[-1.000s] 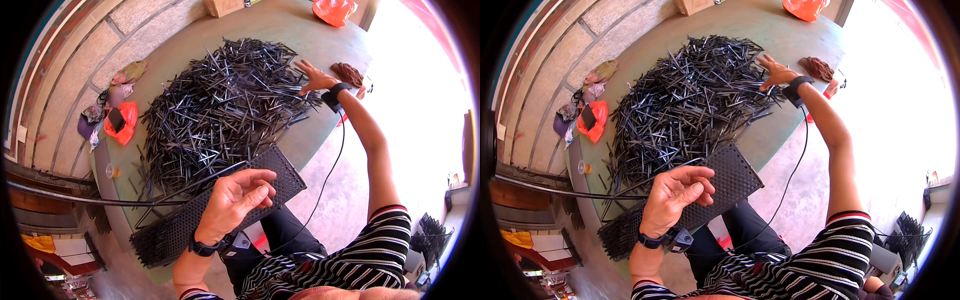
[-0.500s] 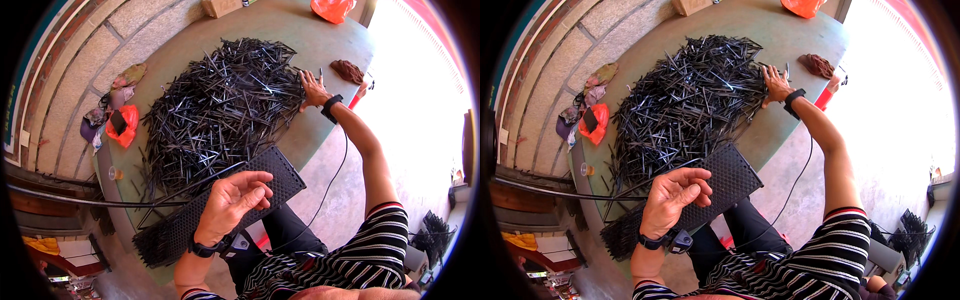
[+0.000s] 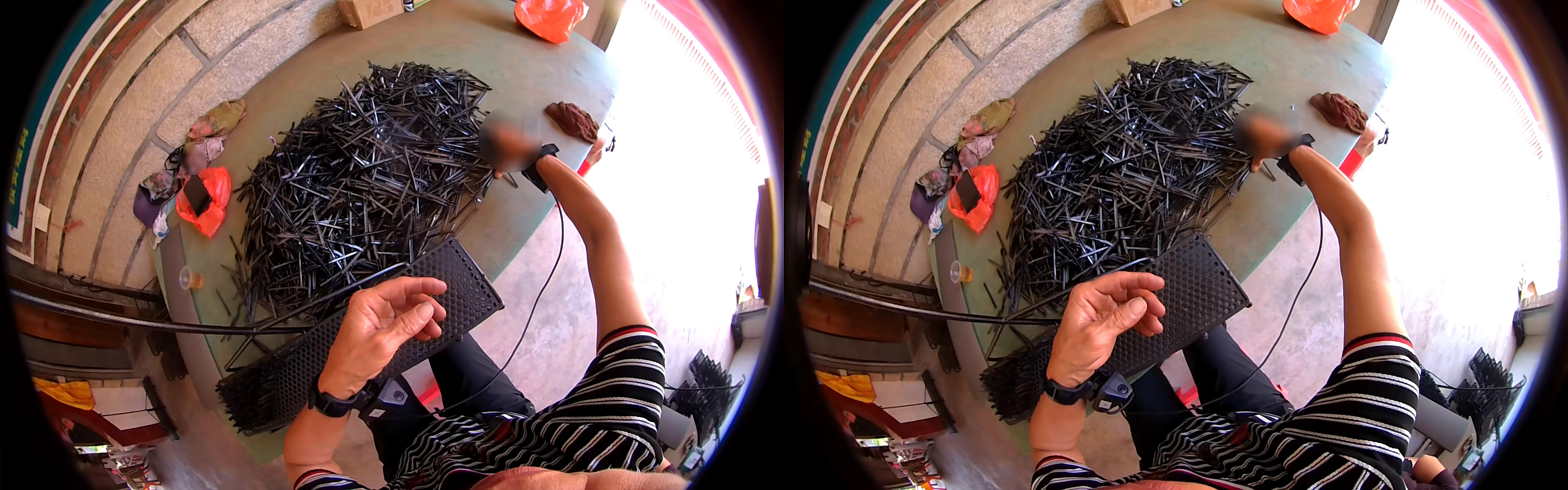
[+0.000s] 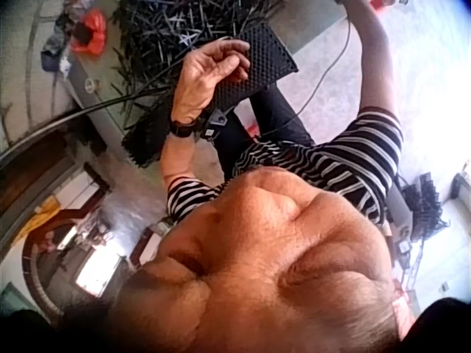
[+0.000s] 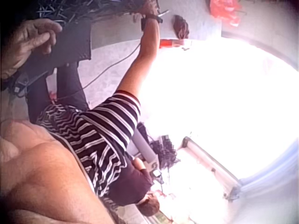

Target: The person assembles long black plastic strips into a perforated metal base, picking up strips from a pile on the table and inserting them one at a time into the holes by hand.

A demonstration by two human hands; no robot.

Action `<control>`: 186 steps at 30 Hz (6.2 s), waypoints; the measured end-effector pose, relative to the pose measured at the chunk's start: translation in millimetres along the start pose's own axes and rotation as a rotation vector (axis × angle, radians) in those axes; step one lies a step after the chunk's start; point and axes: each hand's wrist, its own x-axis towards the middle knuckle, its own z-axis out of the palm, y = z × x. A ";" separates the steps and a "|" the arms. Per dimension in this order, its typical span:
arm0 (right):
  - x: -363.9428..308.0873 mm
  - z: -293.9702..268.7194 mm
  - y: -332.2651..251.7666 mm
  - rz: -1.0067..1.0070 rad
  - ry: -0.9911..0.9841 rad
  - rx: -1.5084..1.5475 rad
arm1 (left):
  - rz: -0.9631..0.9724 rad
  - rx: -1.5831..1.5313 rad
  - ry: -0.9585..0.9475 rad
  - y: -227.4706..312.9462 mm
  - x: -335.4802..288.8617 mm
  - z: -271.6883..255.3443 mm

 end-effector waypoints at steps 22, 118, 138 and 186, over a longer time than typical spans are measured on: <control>17.1 33.7 14.7 -0.049 0.023 0.037 | 0.128 0.025 0.060 3.0 -12.1 -9.9; -105.2 -21.0 -210.8 -0.819 0.160 0.196 | 0.283 -0.336 0.516 4.0 100.2 -127.9; 11.6 -105.2 -265.6 -0.537 -0.275 1.695 | -0.124 -0.567 0.041 -18.4 71.2 -87.4; -1.0 -66.4 -292.5 0.186 -0.027 2.132 | 0.991 0.059 0.676 1.8 121.4 -61.4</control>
